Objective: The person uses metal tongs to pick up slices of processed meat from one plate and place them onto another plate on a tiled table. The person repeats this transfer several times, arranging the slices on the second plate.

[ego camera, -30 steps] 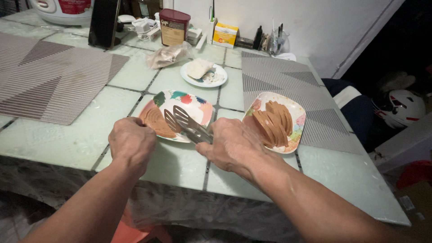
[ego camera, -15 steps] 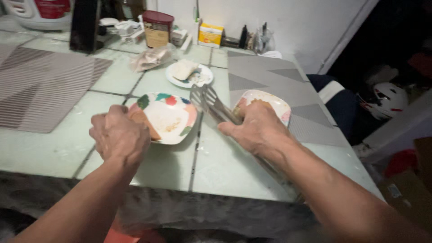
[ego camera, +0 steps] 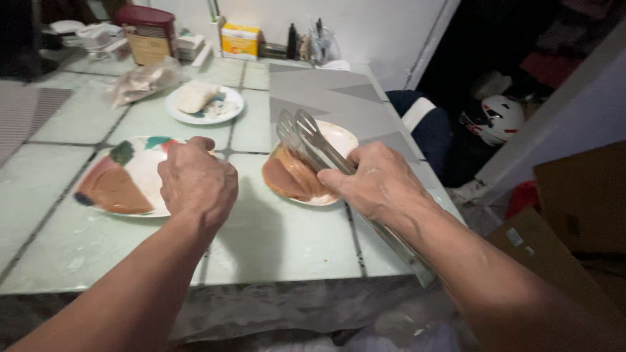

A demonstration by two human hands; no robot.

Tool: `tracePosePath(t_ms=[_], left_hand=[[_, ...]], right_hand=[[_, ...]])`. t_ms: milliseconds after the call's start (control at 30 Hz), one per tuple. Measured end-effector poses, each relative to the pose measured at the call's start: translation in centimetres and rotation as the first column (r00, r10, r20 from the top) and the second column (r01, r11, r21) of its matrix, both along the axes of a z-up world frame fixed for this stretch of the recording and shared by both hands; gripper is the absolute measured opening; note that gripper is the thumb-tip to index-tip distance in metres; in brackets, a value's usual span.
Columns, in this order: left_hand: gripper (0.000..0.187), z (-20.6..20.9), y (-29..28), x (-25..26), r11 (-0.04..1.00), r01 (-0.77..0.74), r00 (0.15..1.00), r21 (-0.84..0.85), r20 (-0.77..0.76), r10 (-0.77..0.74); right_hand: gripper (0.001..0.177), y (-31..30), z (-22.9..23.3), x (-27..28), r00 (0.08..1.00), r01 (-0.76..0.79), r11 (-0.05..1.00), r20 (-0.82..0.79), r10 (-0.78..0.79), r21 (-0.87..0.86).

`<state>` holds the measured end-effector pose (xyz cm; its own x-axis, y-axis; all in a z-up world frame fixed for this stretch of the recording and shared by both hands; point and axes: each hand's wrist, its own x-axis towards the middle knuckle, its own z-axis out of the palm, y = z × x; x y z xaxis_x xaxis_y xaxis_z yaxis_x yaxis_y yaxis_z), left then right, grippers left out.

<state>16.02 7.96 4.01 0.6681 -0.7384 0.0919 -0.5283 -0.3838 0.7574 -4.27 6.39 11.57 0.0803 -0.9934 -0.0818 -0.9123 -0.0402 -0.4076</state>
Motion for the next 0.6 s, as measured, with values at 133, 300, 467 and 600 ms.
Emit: tracePosePath(t_ms=[133, 300, 467, 600], left_hand=[[0.042, 0.6, -0.4, -2.5, 0.996, 0.08, 0.996, -0.035, 0.048, -0.078], [0.044, 1.2, -1.3, -4.9, 0.982, 0.163, 0.985, 0.092, -0.066, -0.157], [0.038, 0.7, -2.1, -6.8, 0.974, 0.225, 0.971, -0.013, 0.084, -0.223], [0.034, 0.4, -3.0, -8.4, 0.967, 0.254, 0.966, -0.027, 0.057, -0.252]], right_hand=[[0.049, -0.4, -0.2, -2.1, 1.0, 0.005, 0.998, 0.025, -0.003, -0.056], [0.052, -0.5, -0.4, -3.9, 0.995, 0.09, 0.996, -0.046, -0.09, -0.001], [0.053, -0.4, -0.5, -5.8, 0.995, 0.1, 0.995, 0.001, -0.1, -0.027], [0.055, -0.5, -0.8, -7.0, 0.993, 0.117, 0.993, -0.002, -0.117, -0.024]])
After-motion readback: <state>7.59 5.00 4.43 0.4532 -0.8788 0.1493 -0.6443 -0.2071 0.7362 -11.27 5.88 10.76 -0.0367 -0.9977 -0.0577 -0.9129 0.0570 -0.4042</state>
